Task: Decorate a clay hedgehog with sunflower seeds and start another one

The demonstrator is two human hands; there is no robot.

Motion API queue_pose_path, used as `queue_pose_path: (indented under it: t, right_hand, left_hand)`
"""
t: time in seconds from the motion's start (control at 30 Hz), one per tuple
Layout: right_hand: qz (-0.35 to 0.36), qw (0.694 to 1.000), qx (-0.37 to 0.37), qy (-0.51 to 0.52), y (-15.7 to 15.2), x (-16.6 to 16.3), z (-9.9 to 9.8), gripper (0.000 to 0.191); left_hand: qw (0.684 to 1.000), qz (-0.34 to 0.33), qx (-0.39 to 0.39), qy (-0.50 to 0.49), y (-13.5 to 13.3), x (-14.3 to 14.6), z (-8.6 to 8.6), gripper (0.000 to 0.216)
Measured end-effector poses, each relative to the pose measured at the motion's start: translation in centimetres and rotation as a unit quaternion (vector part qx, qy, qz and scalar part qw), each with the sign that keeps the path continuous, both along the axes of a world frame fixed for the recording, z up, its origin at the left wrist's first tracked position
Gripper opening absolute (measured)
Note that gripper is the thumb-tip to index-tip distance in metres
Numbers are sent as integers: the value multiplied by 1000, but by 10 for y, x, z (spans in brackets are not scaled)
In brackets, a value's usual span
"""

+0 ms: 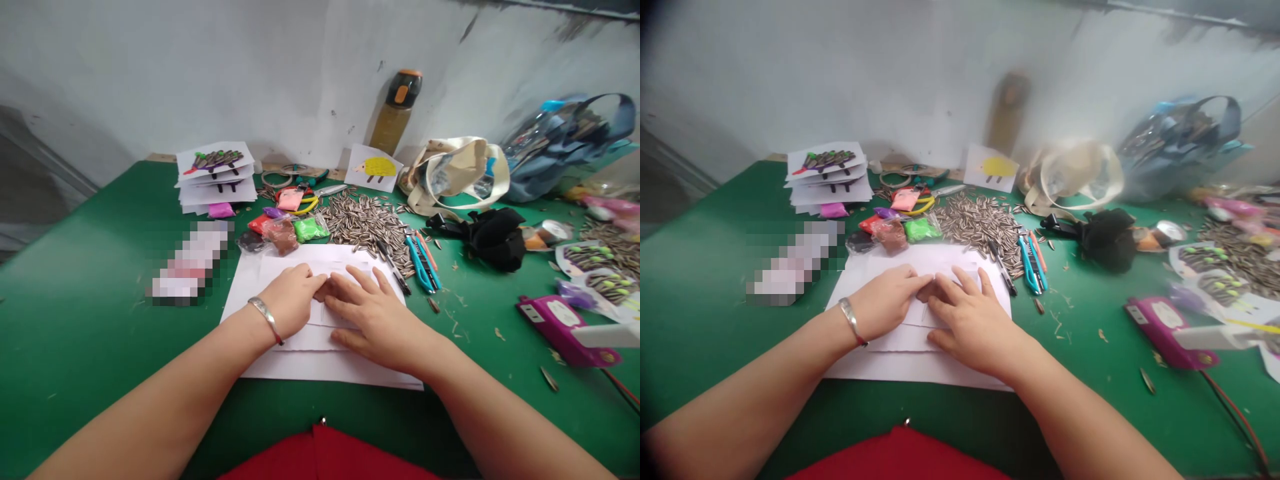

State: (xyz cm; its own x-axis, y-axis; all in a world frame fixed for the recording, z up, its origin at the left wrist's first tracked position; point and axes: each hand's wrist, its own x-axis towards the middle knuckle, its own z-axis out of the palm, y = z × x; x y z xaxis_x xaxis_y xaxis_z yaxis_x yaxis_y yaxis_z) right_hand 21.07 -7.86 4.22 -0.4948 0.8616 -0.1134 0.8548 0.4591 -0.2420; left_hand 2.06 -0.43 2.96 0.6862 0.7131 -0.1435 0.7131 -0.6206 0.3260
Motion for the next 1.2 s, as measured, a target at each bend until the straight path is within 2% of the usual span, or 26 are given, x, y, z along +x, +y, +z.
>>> queue_pose_path:
  t: [0.97,1.2]
  right_hand:
    - [13,1000,9,7,3,2,2,43]
    - [-12,999,29,24,4,17,8,41]
  left_hand:
    - [1000,-11,12,12,1,0,-2,45]
    - [1000,-14,7,19,1,-1,-1,44]
